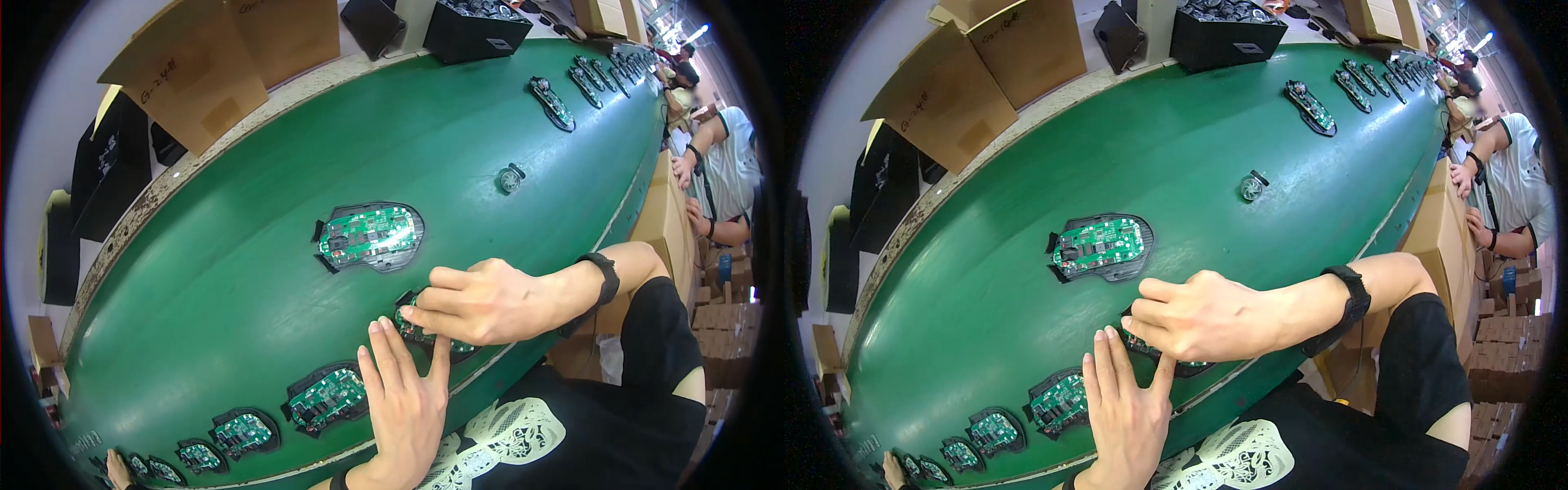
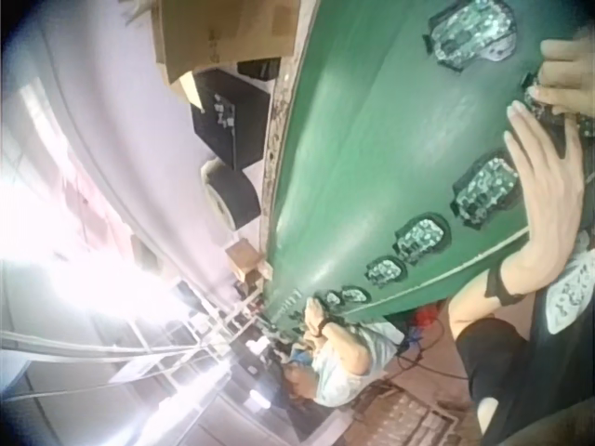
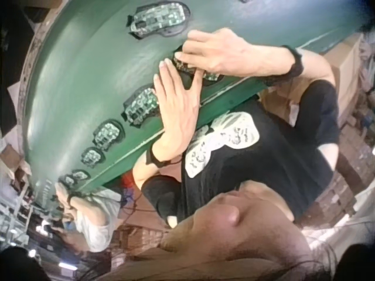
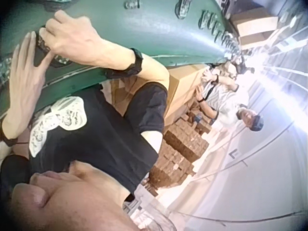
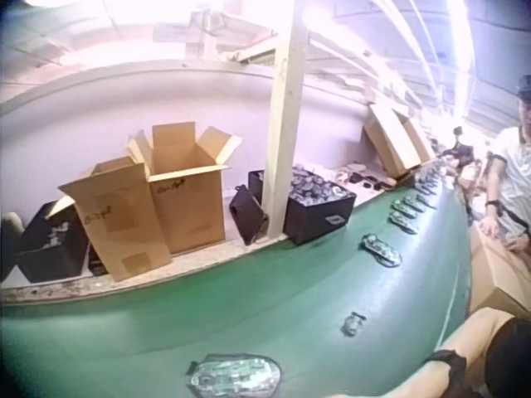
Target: The person assembles small electronic devices on a green workbench. They pick up a green circuit board, place a small circular component onto it, and then move the assembled unit down the line. This process is repeated for multiple units throughout the video.
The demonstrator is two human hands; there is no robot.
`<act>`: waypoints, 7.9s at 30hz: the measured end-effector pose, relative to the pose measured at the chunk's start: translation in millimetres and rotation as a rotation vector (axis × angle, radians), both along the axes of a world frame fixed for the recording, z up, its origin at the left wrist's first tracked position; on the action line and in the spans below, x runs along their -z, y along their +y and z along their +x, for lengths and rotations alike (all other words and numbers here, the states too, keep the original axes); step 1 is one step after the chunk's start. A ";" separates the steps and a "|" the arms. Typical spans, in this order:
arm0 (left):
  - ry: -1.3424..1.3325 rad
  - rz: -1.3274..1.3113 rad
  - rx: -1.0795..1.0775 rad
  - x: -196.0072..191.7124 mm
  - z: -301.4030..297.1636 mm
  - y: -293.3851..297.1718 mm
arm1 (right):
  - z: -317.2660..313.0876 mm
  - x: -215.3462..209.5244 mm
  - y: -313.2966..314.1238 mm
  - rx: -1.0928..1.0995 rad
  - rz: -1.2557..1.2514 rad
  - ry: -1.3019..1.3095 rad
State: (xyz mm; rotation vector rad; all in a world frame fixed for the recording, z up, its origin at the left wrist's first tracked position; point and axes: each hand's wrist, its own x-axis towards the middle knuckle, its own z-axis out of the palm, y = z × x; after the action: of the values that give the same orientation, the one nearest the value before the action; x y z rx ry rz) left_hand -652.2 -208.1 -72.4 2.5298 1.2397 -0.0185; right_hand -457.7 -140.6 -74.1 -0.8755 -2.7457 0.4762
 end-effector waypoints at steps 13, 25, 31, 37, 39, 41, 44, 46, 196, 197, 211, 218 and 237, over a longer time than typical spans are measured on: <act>0.028 0.074 0.026 4.4 7.8 2.0 | 21.7 16.6 -32.9 -0.004 0.332 0.014; -0.020 0.085 0.012 13.0 5.2 7.8 | 29.9 0.4 -18.5 0.253 0.095 0.050; 0.114 0.065 0.054 11.2 5.0 -7.8 | 51.5 -0.9 -47.7 0.386 -0.329 0.120; 0.078 0.042 0.069 4.9 9.1 -0.1 | 46.5 16.9 -65.0 0.404 -0.208 0.170; 0.082 0.039 0.067 5.1 9.8 0.1 | 46.6 19.9 -65.6 0.388 -0.139 0.154; 0.085 0.056 0.069 6.5 10.7 -1.0 | 47.5 22.3 -66.9 0.369 -0.075 0.115; 0.079 0.073 0.072 2.8 13.7 0.8 | 45.9 27.0 -68.2 0.349 0.027 0.093; 0.057 0.037 0.082 -0.9 13.6 6.6 | 44.6 28.7 -68.2 0.348 0.043 0.095; -0.071 0.088 0.099 48.9 -7.9 17.1 | 27.3 29.0 -33.0 0.349 0.159 0.120; -0.058 0.088 0.093 50.4 -11.6 15.7 | 32.3 29.3 -36.1 0.379 0.112 0.154; 0.029 0.046 0.047 49.8 -12.3 2.9 | 34.6 50.8 -77.3 0.392 0.008 0.146; -0.055 -0.040 0.015 46.4 -19.3 14.4 | 32.7 46.8 -68.0 0.408 -0.067 0.044; -0.292 0.156 -0.090 58.7 15.9 101.7 | 148.1 36.9 24.3 0.933 0.191 0.022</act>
State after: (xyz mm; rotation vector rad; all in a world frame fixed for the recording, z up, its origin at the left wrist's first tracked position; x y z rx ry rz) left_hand -636.3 -106.4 -131.1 2.4862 1.2742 0.4678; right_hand -309.6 -116.3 -111.0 -1.8715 -1.9774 0.0333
